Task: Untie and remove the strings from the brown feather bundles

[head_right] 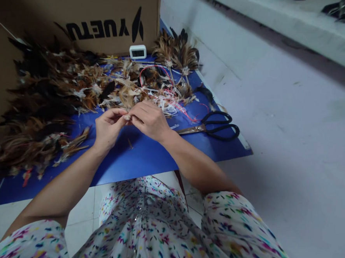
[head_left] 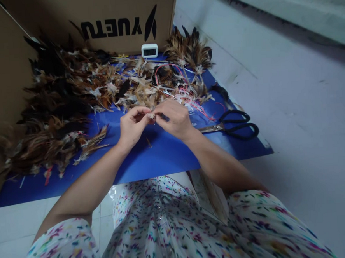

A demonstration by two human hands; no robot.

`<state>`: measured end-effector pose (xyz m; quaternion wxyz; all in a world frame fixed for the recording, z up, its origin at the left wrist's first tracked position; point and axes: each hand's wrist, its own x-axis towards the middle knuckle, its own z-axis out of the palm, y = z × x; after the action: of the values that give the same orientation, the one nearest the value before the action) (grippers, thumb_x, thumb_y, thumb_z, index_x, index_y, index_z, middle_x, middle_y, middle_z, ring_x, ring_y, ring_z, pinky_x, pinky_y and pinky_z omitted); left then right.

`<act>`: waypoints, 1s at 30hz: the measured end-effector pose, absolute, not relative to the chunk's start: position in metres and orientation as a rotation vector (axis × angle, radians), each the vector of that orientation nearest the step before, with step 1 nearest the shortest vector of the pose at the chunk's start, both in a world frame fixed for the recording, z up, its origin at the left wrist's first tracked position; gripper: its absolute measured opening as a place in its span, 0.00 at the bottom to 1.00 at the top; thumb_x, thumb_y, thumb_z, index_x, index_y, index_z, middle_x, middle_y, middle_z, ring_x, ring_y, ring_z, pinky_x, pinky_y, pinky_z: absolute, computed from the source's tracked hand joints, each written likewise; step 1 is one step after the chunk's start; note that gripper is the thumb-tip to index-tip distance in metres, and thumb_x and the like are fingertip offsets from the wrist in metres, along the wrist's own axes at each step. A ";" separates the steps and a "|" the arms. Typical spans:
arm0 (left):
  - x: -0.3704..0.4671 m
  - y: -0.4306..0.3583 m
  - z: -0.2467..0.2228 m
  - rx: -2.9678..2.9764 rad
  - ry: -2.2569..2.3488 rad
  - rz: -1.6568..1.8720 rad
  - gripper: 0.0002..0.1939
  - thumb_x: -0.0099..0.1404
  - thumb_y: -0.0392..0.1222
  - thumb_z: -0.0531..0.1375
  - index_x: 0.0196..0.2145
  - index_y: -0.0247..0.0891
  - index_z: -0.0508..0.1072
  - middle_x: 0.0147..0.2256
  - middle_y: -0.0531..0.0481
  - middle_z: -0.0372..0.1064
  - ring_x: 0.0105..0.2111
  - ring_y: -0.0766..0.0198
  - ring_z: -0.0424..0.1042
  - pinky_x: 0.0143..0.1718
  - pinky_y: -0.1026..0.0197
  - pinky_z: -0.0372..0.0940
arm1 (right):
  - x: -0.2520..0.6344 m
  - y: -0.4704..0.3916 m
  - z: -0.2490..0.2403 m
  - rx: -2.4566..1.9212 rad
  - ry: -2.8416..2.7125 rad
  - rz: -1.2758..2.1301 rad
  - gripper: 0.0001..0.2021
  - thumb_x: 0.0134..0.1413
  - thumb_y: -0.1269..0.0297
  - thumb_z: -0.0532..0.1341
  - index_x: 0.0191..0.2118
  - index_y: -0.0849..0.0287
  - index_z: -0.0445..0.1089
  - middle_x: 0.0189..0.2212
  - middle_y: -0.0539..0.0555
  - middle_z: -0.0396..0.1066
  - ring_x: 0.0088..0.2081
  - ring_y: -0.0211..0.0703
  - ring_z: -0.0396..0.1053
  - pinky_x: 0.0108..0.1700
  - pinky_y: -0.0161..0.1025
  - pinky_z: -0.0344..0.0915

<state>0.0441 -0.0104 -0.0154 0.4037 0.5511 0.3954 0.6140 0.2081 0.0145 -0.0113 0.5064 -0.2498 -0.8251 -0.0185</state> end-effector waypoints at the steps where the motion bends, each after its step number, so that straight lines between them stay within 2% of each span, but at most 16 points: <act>1: 0.043 -0.009 -0.017 1.396 1.005 1.541 0.21 0.51 0.56 0.73 0.32 0.36 0.76 0.26 0.51 0.76 0.25 0.66 0.77 0.31 0.63 0.74 | 0.208 0.015 -0.012 -0.611 -1.989 -0.006 0.08 0.63 0.70 0.57 0.33 0.56 0.72 0.31 0.53 0.76 0.35 0.42 0.72 0.41 0.42 0.68; 7: 0.039 -0.004 -0.026 1.538 1.099 1.525 0.12 0.55 0.46 0.70 0.33 0.36 0.76 0.27 0.52 0.76 0.26 0.67 0.77 0.30 0.66 0.72 | 0.206 0.010 -0.011 -0.738 -1.975 0.314 0.07 0.55 0.72 0.58 0.33 0.57 0.73 0.32 0.51 0.77 0.33 0.39 0.71 0.39 0.38 0.67; 12: 0.037 -0.001 -0.029 1.619 1.160 1.547 0.06 0.57 0.39 0.66 0.33 0.36 0.76 0.29 0.52 0.76 0.27 0.68 0.76 0.31 0.66 0.72 | 0.203 0.005 -0.008 -0.872 -1.845 0.685 0.06 0.54 0.62 0.63 0.34 0.58 0.75 0.31 0.51 0.78 0.32 0.39 0.73 0.39 0.38 0.70; 17: 0.036 -0.002 -0.031 1.625 1.158 1.510 0.07 0.59 0.41 0.65 0.35 0.36 0.75 0.30 0.51 0.76 0.28 0.67 0.77 0.32 0.64 0.73 | 0.199 0.007 -0.013 -0.930 -1.651 0.963 0.06 0.51 0.62 0.65 0.33 0.58 0.75 0.30 0.50 0.78 0.31 0.39 0.75 0.38 0.39 0.72; 22: 0.037 -0.003 -0.032 1.645 1.182 1.476 0.09 0.59 0.40 0.66 0.37 0.36 0.75 0.31 0.51 0.76 0.29 0.67 0.77 0.34 0.64 0.73 | 0.197 0.012 -0.017 -0.930 -1.550 1.020 0.05 0.47 0.64 0.67 0.32 0.58 0.75 0.29 0.50 0.78 0.30 0.38 0.75 0.36 0.38 0.72; 30: 0.037 -0.004 -0.028 1.633 1.166 1.486 0.07 0.58 0.41 0.66 0.33 0.37 0.74 0.29 0.53 0.76 0.27 0.67 0.76 0.32 0.64 0.72 | 0.197 0.013 -0.016 -0.916 -1.517 1.113 0.07 0.45 0.64 0.68 0.31 0.59 0.74 0.27 0.49 0.77 0.29 0.36 0.74 0.36 0.37 0.73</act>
<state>0.0371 -0.0041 -0.0277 0.3165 0.6203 0.4430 0.5645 0.1968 0.0135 -0.0159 0.5009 -0.3788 -0.6275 0.4603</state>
